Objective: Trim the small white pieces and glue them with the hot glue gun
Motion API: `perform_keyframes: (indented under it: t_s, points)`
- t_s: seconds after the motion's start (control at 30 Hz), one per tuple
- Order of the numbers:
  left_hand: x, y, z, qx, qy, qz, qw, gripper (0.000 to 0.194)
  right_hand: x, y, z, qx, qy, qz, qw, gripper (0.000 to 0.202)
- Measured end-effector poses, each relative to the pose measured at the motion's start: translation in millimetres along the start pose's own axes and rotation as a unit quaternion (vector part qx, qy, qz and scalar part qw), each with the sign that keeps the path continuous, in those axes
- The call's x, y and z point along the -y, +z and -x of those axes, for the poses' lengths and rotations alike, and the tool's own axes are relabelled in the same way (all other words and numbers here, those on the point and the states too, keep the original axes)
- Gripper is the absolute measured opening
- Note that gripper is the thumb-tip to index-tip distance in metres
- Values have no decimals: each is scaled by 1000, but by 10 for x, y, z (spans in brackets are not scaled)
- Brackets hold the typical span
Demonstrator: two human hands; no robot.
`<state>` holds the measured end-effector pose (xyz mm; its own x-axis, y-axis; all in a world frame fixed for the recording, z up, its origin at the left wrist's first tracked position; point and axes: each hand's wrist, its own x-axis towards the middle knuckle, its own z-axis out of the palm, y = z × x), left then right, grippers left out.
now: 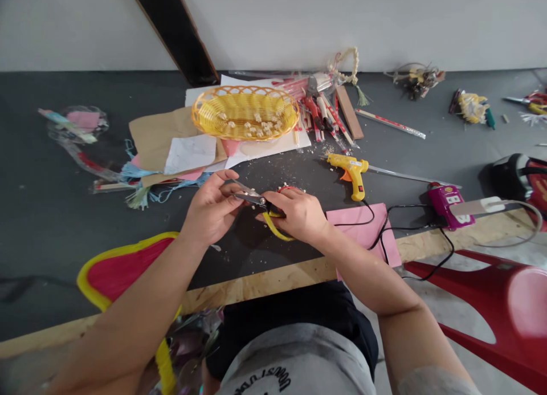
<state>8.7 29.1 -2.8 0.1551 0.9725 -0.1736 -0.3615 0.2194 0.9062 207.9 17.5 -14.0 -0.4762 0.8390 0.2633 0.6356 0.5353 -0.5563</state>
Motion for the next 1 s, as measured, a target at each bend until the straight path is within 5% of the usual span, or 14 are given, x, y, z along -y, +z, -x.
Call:
perform_keyframes:
  t_s: [0.67, 0.83, 1.0]
  points:
    - [55, -53, -20, 9, -17, 22, 1000, 50, 6, -17, 9, 25, 17, 16, 999, 32]
    - [98, -91, 2, 1, 18, -156, 988, 41, 2, -76, -7, -48, 71, -72, 994, 40]
    - [138, -149, 9, 7, 91, -423, 901, 26, -22, -163, -43, -133, 155, -179, 962, 46]
